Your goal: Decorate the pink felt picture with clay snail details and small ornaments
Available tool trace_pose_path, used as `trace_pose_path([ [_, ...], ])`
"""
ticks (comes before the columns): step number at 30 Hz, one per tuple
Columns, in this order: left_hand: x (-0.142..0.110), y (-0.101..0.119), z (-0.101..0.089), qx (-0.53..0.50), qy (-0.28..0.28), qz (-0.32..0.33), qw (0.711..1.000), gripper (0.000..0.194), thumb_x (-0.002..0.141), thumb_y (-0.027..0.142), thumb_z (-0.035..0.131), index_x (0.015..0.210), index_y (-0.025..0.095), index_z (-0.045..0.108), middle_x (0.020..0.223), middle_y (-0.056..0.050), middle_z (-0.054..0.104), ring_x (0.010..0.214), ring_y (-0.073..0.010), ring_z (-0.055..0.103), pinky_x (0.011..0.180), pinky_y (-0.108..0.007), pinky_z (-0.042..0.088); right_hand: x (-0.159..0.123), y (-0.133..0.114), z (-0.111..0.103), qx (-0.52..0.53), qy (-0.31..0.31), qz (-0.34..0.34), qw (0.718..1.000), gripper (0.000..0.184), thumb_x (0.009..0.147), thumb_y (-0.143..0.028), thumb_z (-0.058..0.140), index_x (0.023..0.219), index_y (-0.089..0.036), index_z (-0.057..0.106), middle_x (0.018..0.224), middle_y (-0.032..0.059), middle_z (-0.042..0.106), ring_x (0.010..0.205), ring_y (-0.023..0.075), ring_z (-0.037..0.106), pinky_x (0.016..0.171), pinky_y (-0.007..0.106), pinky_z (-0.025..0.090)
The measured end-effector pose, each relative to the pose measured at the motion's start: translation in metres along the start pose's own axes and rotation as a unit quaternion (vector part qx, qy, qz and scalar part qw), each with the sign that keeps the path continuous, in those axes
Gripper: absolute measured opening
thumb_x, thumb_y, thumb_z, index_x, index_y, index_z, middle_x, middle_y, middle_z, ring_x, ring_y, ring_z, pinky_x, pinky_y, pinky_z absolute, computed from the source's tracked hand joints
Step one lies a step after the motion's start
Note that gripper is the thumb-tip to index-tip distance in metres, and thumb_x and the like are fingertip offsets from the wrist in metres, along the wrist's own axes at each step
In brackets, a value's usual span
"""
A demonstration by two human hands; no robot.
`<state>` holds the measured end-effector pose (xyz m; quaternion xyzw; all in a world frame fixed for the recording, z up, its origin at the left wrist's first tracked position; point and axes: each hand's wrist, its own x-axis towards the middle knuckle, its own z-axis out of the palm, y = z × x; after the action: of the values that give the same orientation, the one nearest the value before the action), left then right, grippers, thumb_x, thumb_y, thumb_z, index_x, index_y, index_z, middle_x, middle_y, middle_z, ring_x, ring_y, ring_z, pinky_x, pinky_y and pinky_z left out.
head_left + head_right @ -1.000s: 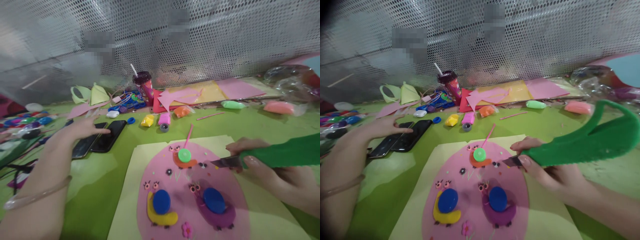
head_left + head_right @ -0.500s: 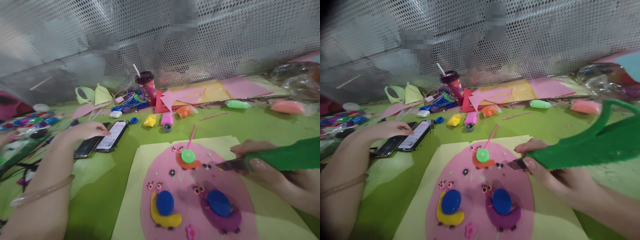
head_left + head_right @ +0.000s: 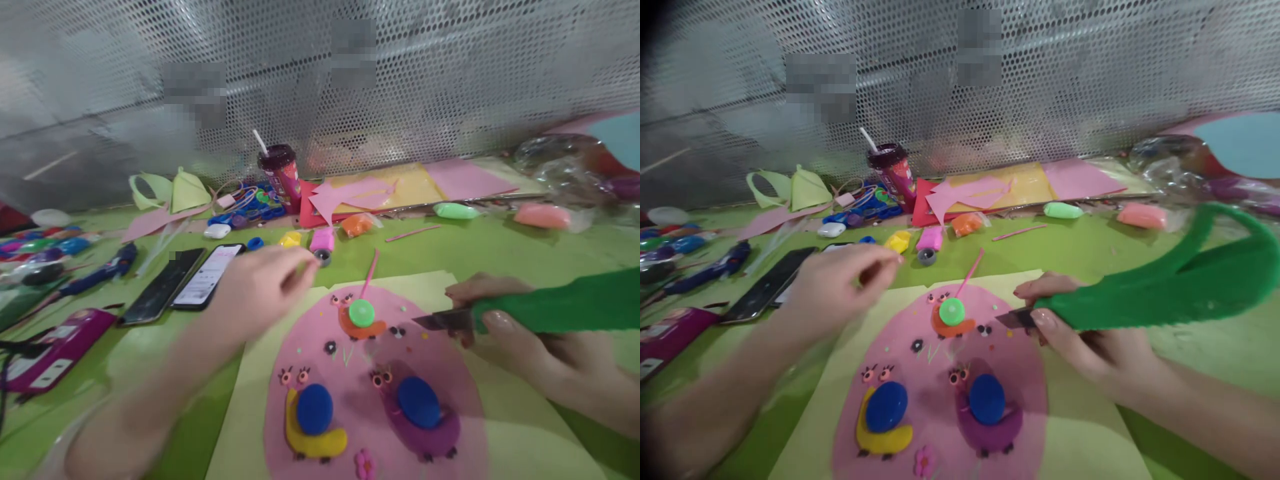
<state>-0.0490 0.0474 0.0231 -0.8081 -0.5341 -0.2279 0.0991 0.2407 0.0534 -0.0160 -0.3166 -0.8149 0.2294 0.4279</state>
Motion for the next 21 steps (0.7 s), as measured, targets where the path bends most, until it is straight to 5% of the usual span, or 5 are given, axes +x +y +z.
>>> trace_pose_path([
  [3, -0.015, 0.038, 0.011, -0.122, -0.031, 0.086, 0.988, 0.017, 0.086, 0.022, 0.046, 0.089, 0.02, 0.062, 0.063, 0.002, 0.054, 0.06, -0.0114, 0.049, 0.06, -0.022, 0.04, 0.002, -0.005, -0.001, 0.021, -0.024, -0.056, 0.998, 0.02, 0.093, -0.028, 0.039, 0.106, -0.023, 0.054, 0.078, 0.0042, 0.056, 0.071, 0.0132, 0.058, 0.06, 0.026, 0.05],
  [6, -0.025, 0.057, 0.012, -0.164, -0.074, 0.128, 0.975, 0.017, 0.083, 0.019, 0.048, 0.091, 0.02, 0.063, 0.072, -0.003, 0.053, 0.068, -0.0157, 0.048, 0.062, -0.028, 0.042, -0.001, -0.009, -0.001, 0.012, 0.014, -0.027, 0.999, 0.022, 0.092, -0.034, 0.041, 0.104, -0.023, 0.056, 0.086, 0.0049, 0.056, 0.071, 0.0117, 0.056, 0.065, 0.025, 0.049],
  [10, -0.026, 0.053, 0.017, -0.171, -0.07, 0.094, 0.978, 0.02, 0.078, 0.014, 0.048, 0.091, 0.018, 0.062, 0.074, -0.004, 0.047, 0.069, -0.0179, 0.045, 0.06, -0.033, 0.04, -0.008, -0.009, 0.003, -0.029, 0.041, 0.048, 0.998, 0.024, 0.089, -0.042, 0.046, 0.106, -0.029, 0.057, 0.078, 0.0004, 0.06, 0.054, 0.0081, 0.05, 0.05, 0.019, 0.045],
  [21, -0.024, 0.038, 0.023, -0.171, -0.078, 0.127, 0.974, 0.029, 0.069, 0.003, 0.045, 0.085, 0.02, 0.063, 0.078, -0.004, 0.044, 0.072, -0.0177, 0.041, 0.061, -0.032, 0.037, -0.004, -0.003, 0.002, -0.006, -0.142, -0.09, 0.986, 0.04, 0.086, -0.015, 0.05, 0.123, -0.03, 0.049, 0.094, 0.0038, 0.051, 0.079, 0.0111, 0.056, 0.068, 0.021, 0.048],
])
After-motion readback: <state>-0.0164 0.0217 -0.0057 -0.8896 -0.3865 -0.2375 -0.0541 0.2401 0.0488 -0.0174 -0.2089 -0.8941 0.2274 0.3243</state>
